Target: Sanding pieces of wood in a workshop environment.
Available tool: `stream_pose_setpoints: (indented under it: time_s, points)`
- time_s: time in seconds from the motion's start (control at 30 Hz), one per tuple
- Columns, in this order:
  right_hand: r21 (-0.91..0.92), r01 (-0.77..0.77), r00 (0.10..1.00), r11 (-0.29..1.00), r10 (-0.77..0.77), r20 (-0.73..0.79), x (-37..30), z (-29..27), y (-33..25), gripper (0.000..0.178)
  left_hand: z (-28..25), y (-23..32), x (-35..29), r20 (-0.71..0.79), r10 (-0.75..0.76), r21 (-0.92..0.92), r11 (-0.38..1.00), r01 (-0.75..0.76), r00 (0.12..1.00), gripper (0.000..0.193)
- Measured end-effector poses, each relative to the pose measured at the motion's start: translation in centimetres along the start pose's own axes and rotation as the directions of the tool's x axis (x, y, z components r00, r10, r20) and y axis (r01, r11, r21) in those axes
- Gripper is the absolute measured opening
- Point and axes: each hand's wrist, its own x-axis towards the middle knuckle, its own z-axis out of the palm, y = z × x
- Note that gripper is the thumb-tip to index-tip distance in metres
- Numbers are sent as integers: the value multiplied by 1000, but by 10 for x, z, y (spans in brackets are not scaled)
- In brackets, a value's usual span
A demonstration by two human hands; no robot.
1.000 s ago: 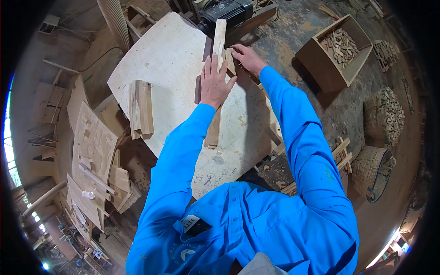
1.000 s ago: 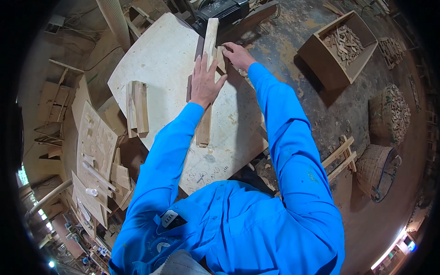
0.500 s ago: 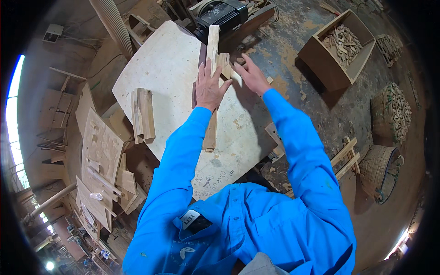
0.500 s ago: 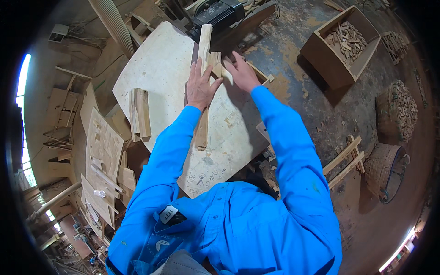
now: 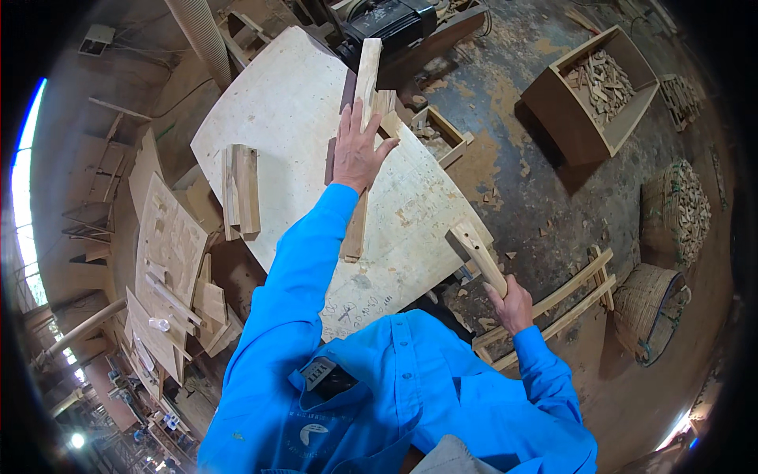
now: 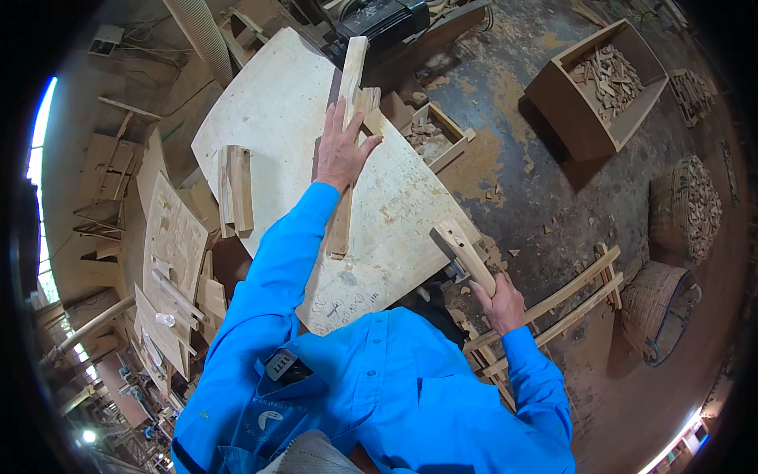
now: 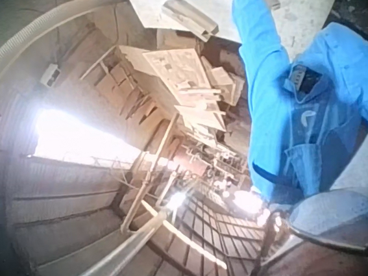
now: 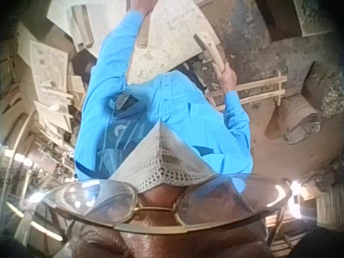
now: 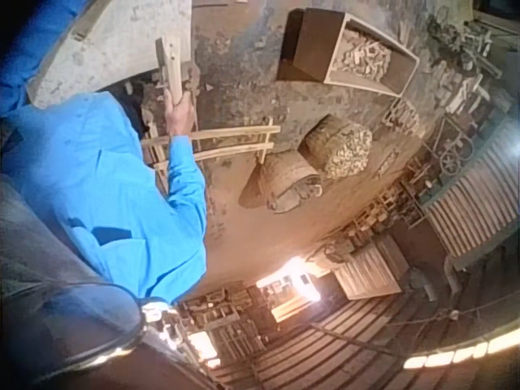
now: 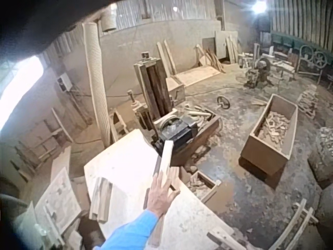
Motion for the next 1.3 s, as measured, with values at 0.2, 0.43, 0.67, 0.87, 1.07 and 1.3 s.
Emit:
stream_pose_setpoints:
  time_s: [0.2,0.43,0.67,0.87,1.07,1.3]
  points:
    - [-26,110,973,994,-113,-203,1,21,15,44,3,4,-2,-30,13,7,1000,-13,999,68]
    - [-43,113,972,993,-119,-204,5,24,11,49,3,1,-3,-51,31,56,998,-28,998,67]
    - [-72,155,955,985,-169,-244,13,36,19,53,7,-3,-4,-78,41,70,997,-36,996,65]
    - [-76,154,952,985,-168,-257,19,44,24,55,11,-1,-4,-70,38,110,993,-30,997,68]
    - [-79,185,938,980,-200,-284,23,53,29,57,13,-2,-7,-88,44,127,991,-33,995,69]
    - [-72,216,920,974,-227,-319,27,59,34,59,15,-3,-7,-103,64,133,990,-50,993,69]
